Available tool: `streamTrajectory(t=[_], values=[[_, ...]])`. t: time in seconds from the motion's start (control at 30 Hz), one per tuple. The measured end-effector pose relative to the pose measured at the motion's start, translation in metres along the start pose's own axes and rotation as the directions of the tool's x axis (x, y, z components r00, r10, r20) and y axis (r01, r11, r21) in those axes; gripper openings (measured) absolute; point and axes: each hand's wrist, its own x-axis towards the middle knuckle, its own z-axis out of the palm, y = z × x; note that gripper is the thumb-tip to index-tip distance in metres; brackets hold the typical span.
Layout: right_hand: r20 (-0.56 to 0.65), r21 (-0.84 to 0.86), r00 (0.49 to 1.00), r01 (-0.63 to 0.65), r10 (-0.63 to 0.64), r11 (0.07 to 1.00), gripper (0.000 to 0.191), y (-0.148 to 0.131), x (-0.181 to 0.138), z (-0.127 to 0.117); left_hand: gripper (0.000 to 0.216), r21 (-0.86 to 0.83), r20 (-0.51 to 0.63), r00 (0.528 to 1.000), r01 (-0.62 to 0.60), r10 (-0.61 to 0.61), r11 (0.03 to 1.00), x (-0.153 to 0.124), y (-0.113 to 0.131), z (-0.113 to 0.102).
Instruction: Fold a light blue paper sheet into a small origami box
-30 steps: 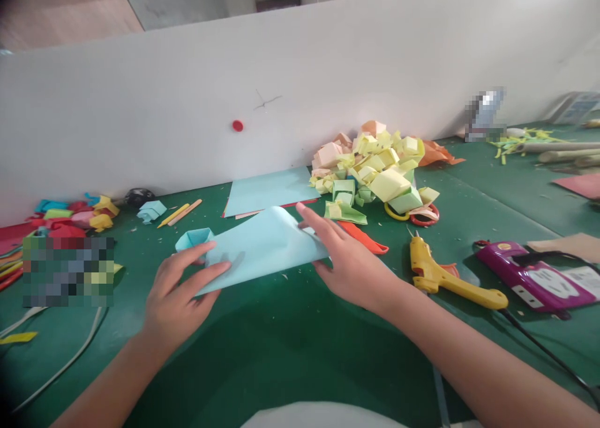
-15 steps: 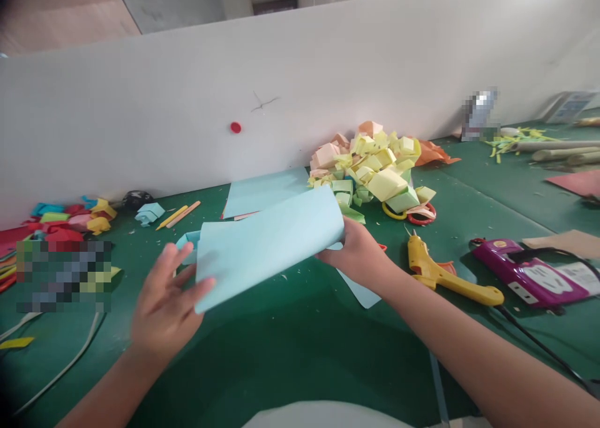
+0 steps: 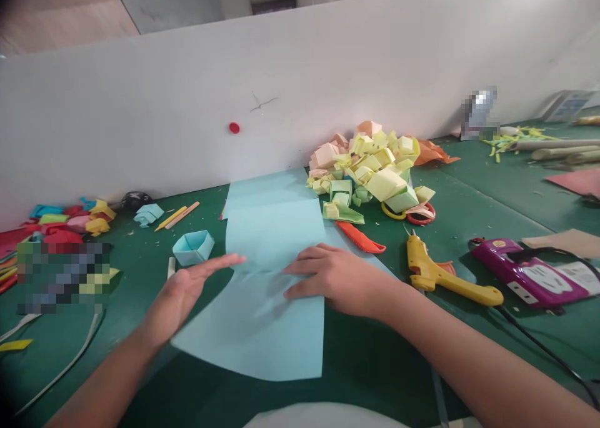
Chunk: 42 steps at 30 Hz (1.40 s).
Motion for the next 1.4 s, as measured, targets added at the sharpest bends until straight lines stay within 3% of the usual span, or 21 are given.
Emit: streamTrajectory(t=[0.07,0.17,0.27,0.37,0.4,0.47,0.53,0.6,0.7,0.9,1.07,1.13,1.3,1.4], values=[[0.115,0.042,0.992,-0.052,0.047,0.998,0.082,0.0,-0.002,0.002,0.054,0.237,0.13,0.989,0.035,-0.067,0.971,0.0,-0.002,0.004],[0.199,0.103,0.972,-0.148,0.125,0.984,0.095,-0.002,-0.008,0.002,0.054,0.563,0.226,0.973,-0.09,-0.048,0.821,0.003,-0.004,0.014],[0.225,0.145,0.961,-0.196,0.16,0.97,0.091,0.0,-0.011,-0.002,0.055,0.664,0.27,0.963,-0.187,0.0,0.724,0.006,-0.006,0.02],[0.094,0.122,0.942,-0.331,0.321,0.936,0.071,0.01,-0.011,-0.008,0.052,0.676,0.26,0.965,-0.211,0.04,0.706,0.005,-0.007,0.018],[-0.004,0.092,0.911,-0.41,0.412,0.907,0.063,0.015,-0.011,-0.01,0.049,0.673,0.256,0.965,-0.216,0.051,0.707,0.005,-0.007,0.017],[-0.207,0.013,0.797,-0.578,0.568,0.816,0.049,0.026,-0.013,-0.012,0.043,0.662,0.247,0.967,-0.214,0.061,0.718,0.005,-0.006,0.017],[-0.306,-0.082,0.685,-0.711,0.662,0.698,0.039,0.037,-0.017,-0.012,0.041,0.653,0.234,0.97,-0.204,0.062,0.729,0.005,-0.006,0.017],[-0.272,-0.14,0.605,-0.794,0.748,0.592,0.041,0.046,-0.023,-0.009,0.044,0.655,0.217,0.975,-0.181,0.047,0.734,0.006,-0.008,0.018],[-0.128,-0.126,0.499,-0.865,0.857,0.485,0.05,0.055,-0.03,-0.003,0.054,0.657,0.213,0.977,-0.149,0.007,0.739,0.006,-0.013,0.017],[-0.052,-0.054,0.411,-0.911,0.91,0.409,0.06,0.061,-0.031,-0.01,0.054,0.634,0.239,0.971,-0.146,-0.013,0.759,0.004,-0.016,0.013],[-0.087,0.058,0.377,-0.922,0.922,0.383,0.044,0.061,-0.035,-0.031,0.056,0.625,0.253,0.967,-0.157,-0.008,0.765,0.004,-0.012,0.012],[-0.083,0.187,0.404,-0.892,0.911,0.413,0.04,0.059,-0.036,-0.036,0.057,0.62,0.249,0.968,-0.159,-0.001,0.769,0.004,-0.009,0.012],[0.001,0.583,0.684,-0.593,0.729,0.556,0.046,0.048,-0.031,-0.034,0.063,0.604,0.246,0.968,-0.114,-0.048,0.789,0.003,-0.002,0.017],[0.034,0.624,0.776,-0.509,0.629,0.593,0.043,0.035,-0.023,-0.03,0.071,0.609,0.253,0.964,-0.087,-0.088,0.789,0.003,-0.002,0.018]])
